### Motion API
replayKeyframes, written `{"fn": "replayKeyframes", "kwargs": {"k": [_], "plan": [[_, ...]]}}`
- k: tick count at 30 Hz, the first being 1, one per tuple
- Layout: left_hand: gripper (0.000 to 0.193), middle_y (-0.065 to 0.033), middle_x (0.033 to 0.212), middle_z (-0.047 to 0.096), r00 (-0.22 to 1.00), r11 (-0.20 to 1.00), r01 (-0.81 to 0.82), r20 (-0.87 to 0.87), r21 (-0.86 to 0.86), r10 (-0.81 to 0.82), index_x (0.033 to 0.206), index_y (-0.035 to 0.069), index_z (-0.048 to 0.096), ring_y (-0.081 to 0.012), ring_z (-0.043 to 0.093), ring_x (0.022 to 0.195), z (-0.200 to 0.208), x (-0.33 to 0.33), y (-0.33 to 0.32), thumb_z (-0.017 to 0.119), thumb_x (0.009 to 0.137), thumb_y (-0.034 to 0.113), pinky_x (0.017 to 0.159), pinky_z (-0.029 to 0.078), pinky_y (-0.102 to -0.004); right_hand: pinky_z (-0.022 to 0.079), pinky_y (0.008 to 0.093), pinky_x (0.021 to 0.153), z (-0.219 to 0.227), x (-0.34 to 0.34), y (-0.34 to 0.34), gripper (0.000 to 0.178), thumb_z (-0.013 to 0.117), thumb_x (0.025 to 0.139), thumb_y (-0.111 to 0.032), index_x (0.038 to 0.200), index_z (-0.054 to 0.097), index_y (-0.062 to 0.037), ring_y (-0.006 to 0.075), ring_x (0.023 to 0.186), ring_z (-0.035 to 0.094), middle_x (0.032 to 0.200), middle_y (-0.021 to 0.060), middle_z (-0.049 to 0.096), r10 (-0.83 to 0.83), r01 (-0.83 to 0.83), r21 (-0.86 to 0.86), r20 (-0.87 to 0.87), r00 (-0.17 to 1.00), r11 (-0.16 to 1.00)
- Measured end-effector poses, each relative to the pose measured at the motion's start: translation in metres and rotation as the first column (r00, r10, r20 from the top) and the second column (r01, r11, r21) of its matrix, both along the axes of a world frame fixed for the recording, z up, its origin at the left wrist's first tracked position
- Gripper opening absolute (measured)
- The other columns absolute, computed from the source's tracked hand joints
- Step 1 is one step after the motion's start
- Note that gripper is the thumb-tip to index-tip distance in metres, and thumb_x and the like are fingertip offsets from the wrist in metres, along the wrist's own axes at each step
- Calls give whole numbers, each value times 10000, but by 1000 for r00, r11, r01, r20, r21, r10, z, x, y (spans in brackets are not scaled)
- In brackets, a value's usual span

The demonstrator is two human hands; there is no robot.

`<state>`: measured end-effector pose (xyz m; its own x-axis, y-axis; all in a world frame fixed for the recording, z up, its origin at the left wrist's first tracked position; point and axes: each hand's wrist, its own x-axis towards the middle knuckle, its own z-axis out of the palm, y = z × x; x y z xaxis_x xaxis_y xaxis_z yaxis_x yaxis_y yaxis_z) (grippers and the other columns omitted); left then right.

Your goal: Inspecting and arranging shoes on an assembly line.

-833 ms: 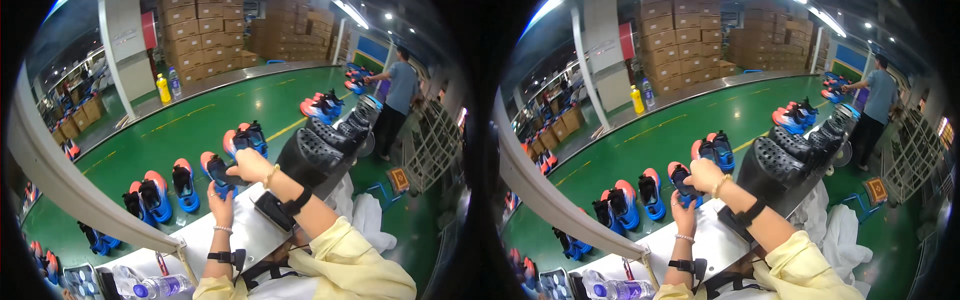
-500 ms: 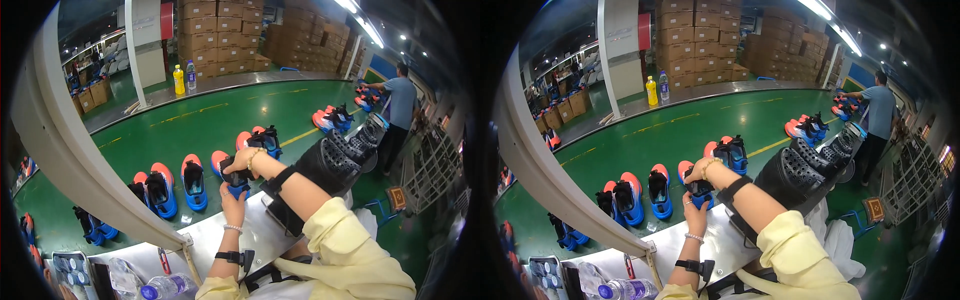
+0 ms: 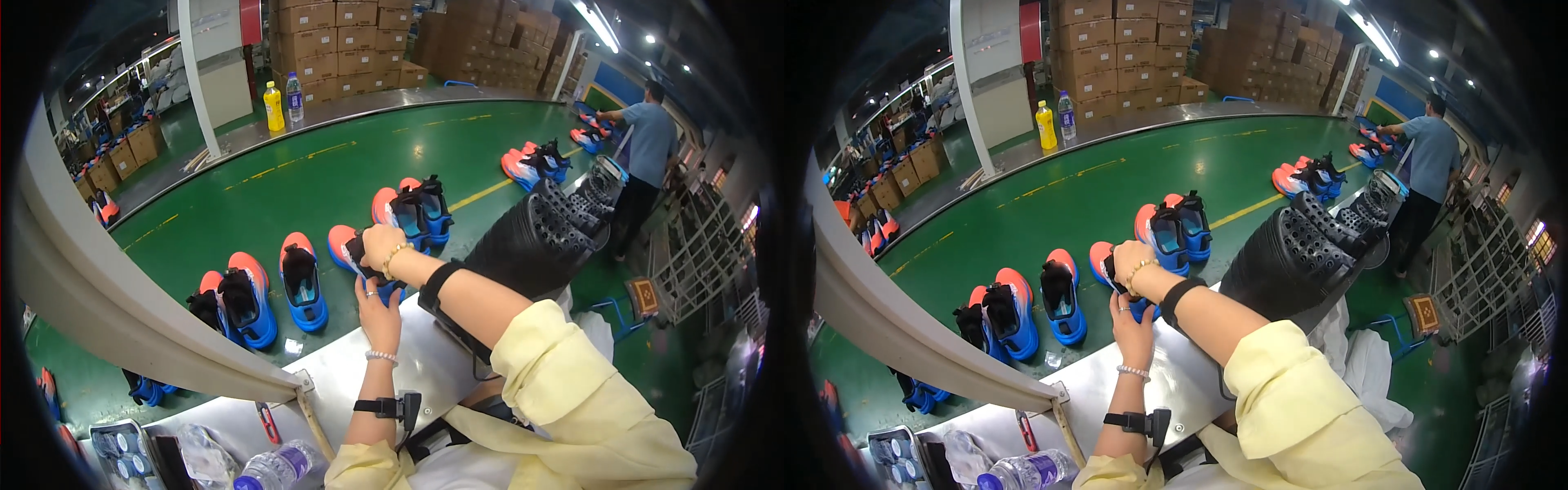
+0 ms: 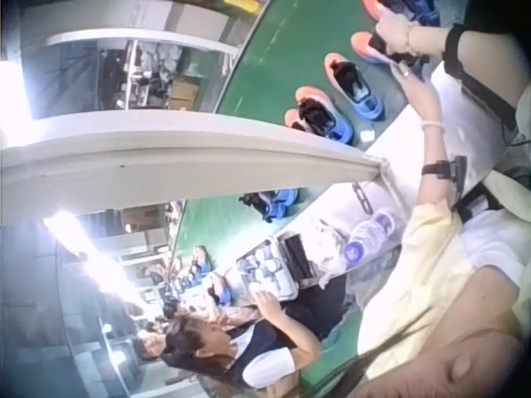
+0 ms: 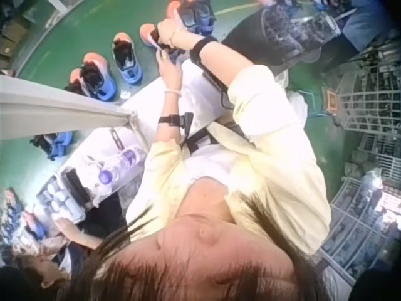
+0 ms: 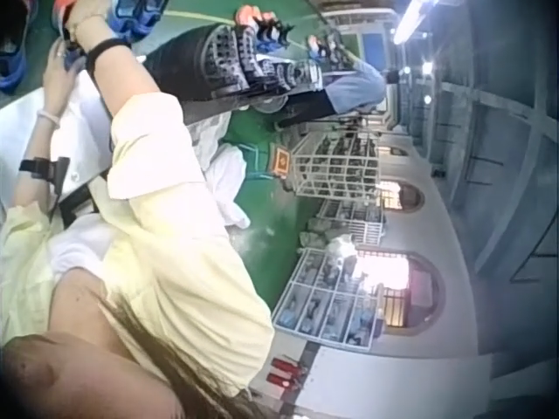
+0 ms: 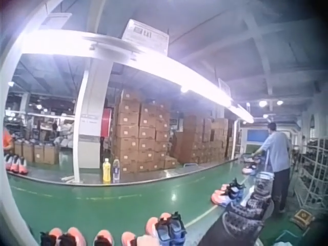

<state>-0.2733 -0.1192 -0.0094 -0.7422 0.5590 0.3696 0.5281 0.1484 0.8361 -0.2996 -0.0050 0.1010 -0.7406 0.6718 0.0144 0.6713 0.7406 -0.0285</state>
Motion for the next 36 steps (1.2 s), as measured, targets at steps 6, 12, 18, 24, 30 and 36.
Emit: {"fn": "replayKeyframes", "kwargs": {"k": [6,12,18,24,30,36], "plan": [[464,-237,1437,402,999,1000,-5,45,6,5,1201,52,505,-464,558,1119,1,1,5,718,791,88,899,486,-483,588,377,688,-55,7,3,111,671,774,-136,813,747,-66,276,818,724,850,148,724,23,-10,85,-153,988,996],[453,-233,1428,437,998,998,-36,47,51,34,1191,39,501,-459,558,1127,-3,9,6,714,794,90,884,494,-483,587,371,704,-71,-9,8,150,601,823,-98,792,741,-56,280,827,722,862,158,723,8,9,105,-158,987,994],[389,-216,1411,459,996,1000,-20,89,-18,22,1130,85,540,-427,568,1134,-4,-2,4,733,796,138,876,491,-481,574,415,744,-44,1,9,225,693,760,-227,830,719,-15,345,833,701,863,205,701,47,-64,-83,-197,979,994],[421,-191,1386,468,997,998,-46,59,-44,49,1140,24,535,-408,557,1143,6,2,9,730,781,124,917,471,-448,572,410,751,-34,1,10,301,680,821,-330,837,732,-35,327,859,703,899,183,709,53,-64,-68,-150,987,996],[410,-189,1403,445,996,996,-51,76,-76,56,1113,82,553,-411,571,1123,4,-1,16,758,776,191,882,489,-468,564,427,756,-36,3,36,349,667,823,-361,838,724,-16,344,836,695,855,196,701,131,-158,-144,-186,974,977],[386,-189,1402,431,995,996,-31,92,-85,39,1089,82,563,-401,570,1126,-1,-5,14,761,771,174,883,484,-463,557,434,764,-31,-3,31,378,681,808,-376,838,717,-1,358,836,690,854,218,691,134,-153,-212,-100,986,965]]}}
